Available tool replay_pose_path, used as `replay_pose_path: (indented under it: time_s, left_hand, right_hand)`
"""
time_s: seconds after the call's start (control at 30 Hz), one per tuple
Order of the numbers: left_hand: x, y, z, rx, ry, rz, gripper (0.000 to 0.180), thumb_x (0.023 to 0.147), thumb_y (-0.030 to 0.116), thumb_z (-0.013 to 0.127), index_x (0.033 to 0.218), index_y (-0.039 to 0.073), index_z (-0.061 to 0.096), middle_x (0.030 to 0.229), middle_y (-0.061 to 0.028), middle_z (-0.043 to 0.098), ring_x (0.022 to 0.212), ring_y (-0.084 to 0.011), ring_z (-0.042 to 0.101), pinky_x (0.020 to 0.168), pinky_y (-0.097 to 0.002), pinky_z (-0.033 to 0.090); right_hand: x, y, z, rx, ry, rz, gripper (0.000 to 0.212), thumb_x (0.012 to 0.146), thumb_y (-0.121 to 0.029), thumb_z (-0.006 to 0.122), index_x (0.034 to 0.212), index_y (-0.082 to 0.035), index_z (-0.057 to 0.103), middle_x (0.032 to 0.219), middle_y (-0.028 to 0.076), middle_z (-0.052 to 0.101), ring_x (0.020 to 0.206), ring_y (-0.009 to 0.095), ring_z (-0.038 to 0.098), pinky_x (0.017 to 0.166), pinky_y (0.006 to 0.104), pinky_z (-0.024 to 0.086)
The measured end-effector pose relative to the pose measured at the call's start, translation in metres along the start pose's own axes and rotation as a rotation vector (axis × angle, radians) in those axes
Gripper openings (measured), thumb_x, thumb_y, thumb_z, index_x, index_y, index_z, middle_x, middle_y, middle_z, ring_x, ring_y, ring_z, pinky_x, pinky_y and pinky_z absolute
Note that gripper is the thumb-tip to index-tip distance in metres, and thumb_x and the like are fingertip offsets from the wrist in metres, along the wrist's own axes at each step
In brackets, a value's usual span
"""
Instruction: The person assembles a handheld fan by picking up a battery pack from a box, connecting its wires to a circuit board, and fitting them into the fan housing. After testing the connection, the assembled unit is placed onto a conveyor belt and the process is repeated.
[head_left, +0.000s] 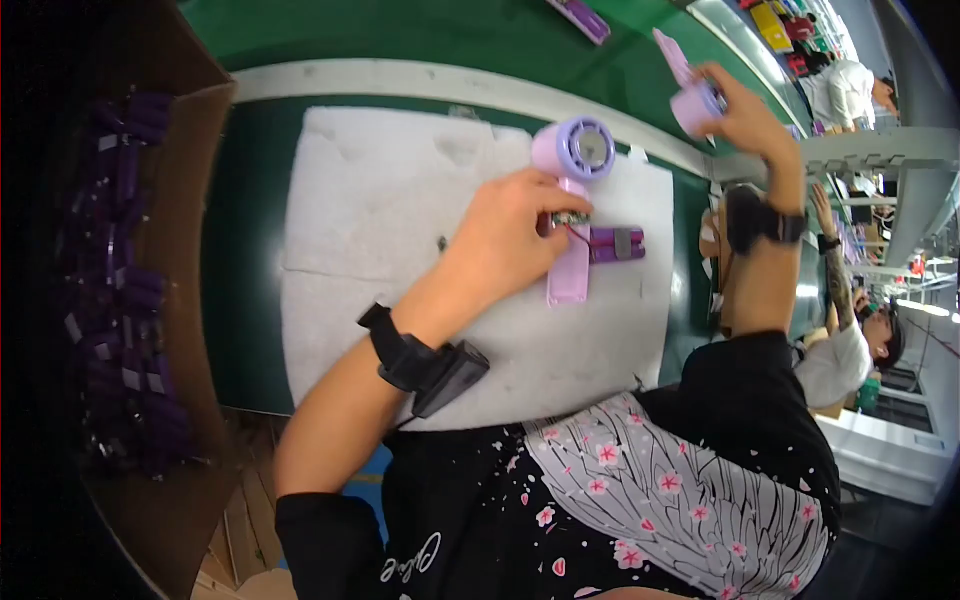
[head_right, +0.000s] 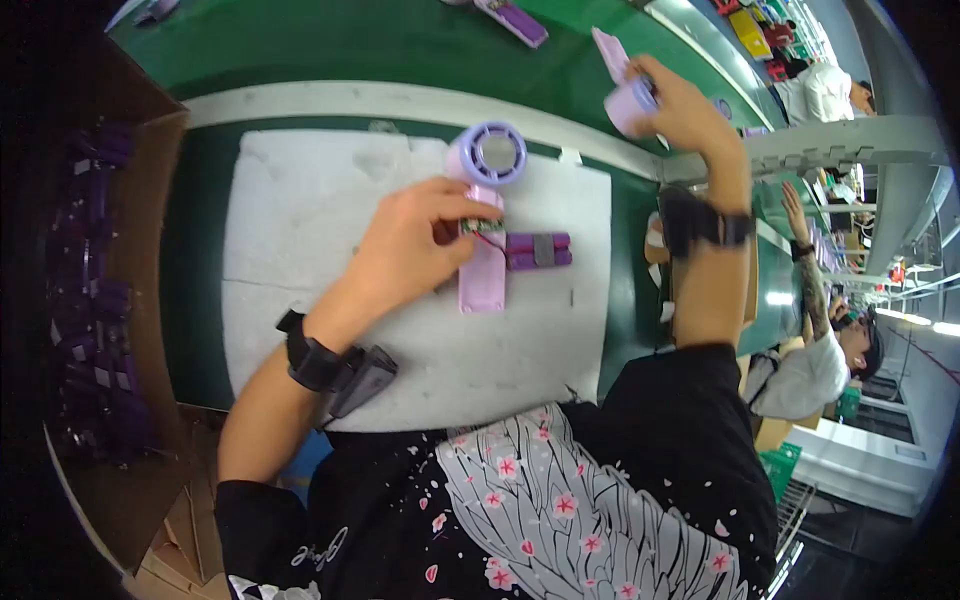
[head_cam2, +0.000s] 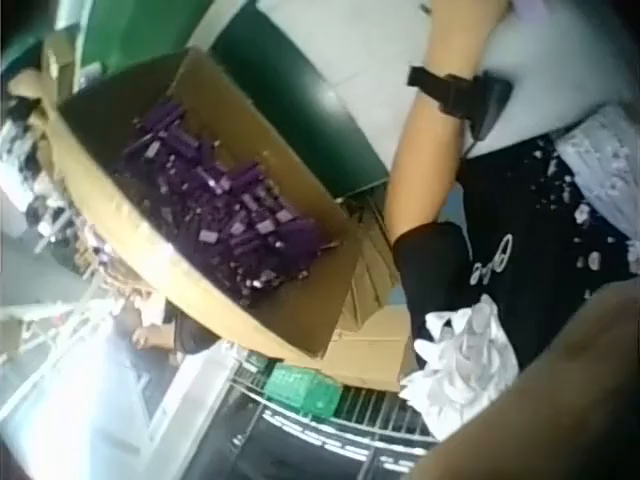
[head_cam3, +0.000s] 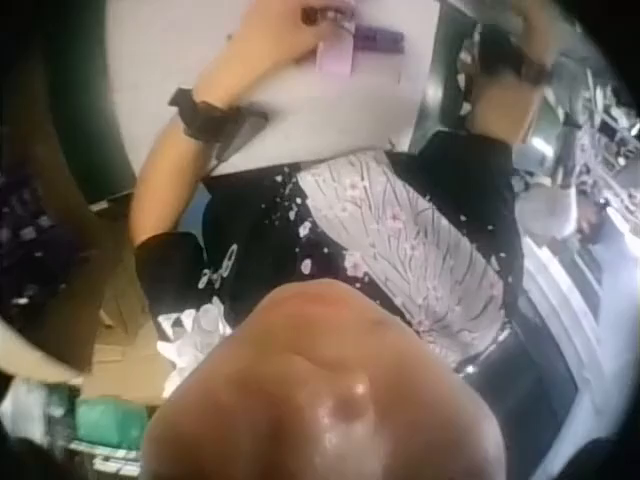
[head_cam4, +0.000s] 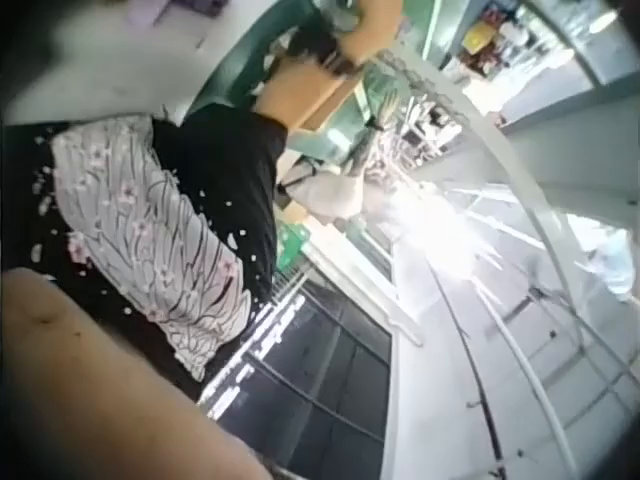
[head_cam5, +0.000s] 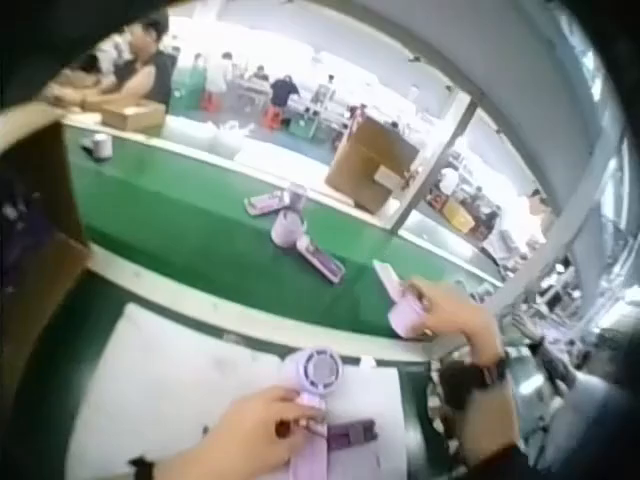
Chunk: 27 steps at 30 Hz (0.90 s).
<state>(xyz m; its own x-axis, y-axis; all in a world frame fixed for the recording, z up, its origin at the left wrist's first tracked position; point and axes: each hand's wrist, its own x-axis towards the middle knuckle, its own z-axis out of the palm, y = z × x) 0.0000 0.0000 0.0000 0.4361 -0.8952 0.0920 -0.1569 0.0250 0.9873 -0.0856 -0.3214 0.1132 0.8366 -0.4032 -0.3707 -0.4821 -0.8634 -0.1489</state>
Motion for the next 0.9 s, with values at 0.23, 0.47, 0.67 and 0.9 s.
replay_pose_path:
  time_s: [0.23,0.47,0.67,0.9]
  left_hand:
    - [0.028,0.007,-0.002,0.176,0.027,0.035,0.033,0.074,-0.001,0.06,0.103,0.007,0.073,0.108,-0.0102,0.067,0.069,-0.0149,0.062,0.066,-0.0266,0.052]
    - [0.022,-0.003,-0.033,0.207,0.034,0.05,0.035,0.075,-0.001,0.06,0.107,0.008,0.073,0.112,-0.0116,0.065,0.074,-0.0119,0.062,0.069,-0.0241,0.052]
    - [0.023,0.002,-0.042,0.279,0.034,0.006,0.035,0.075,-0.001,0.061,0.106,0.008,0.073,0.113,-0.0117,0.065,0.076,-0.0124,0.064,0.07,-0.0232,0.052]
    - [0.026,0.007,-0.047,0.316,0.017,0.032,0.033,0.073,0.003,0.071,0.106,0.008,0.074,0.11,-0.0127,0.067,0.079,-0.0153,0.067,0.069,-0.0247,0.053]
  right_hand:
    - [-0.132,0.009,0.062,0.119,0.04,0.19,0.06,0.064,0.0,0.074,0.119,-0.008,0.052,0.102,0.011,0.061,0.096,0.028,0.06,0.089,0.035,0.046]
    - [-0.082,-0.112,0.102,0.194,0.444,-0.463,0.043,0.069,-0.005,0.076,0.109,-0.001,0.06,0.105,0.013,0.063,0.095,0.029,0.063,0.086,0.0328,0.048]
    - [-0.057,-0.107,0.11,0.636,-0.035,-0.393,0.043,0.075,-0.005,0.074,0.114,0.002,0.058,0.104,0.014,0.064,0.089,0.024,0.066,0.079,0.0306,0.052]
    - [-0.071,-0.11,0.1,1.571,-0.477,-0.117,0.069,0.078,-0.002,0.07,0.139,0.002,0.037,0.107,0.015,0.06,0.093,0.024,0.066,0.077,0.033,0.056]
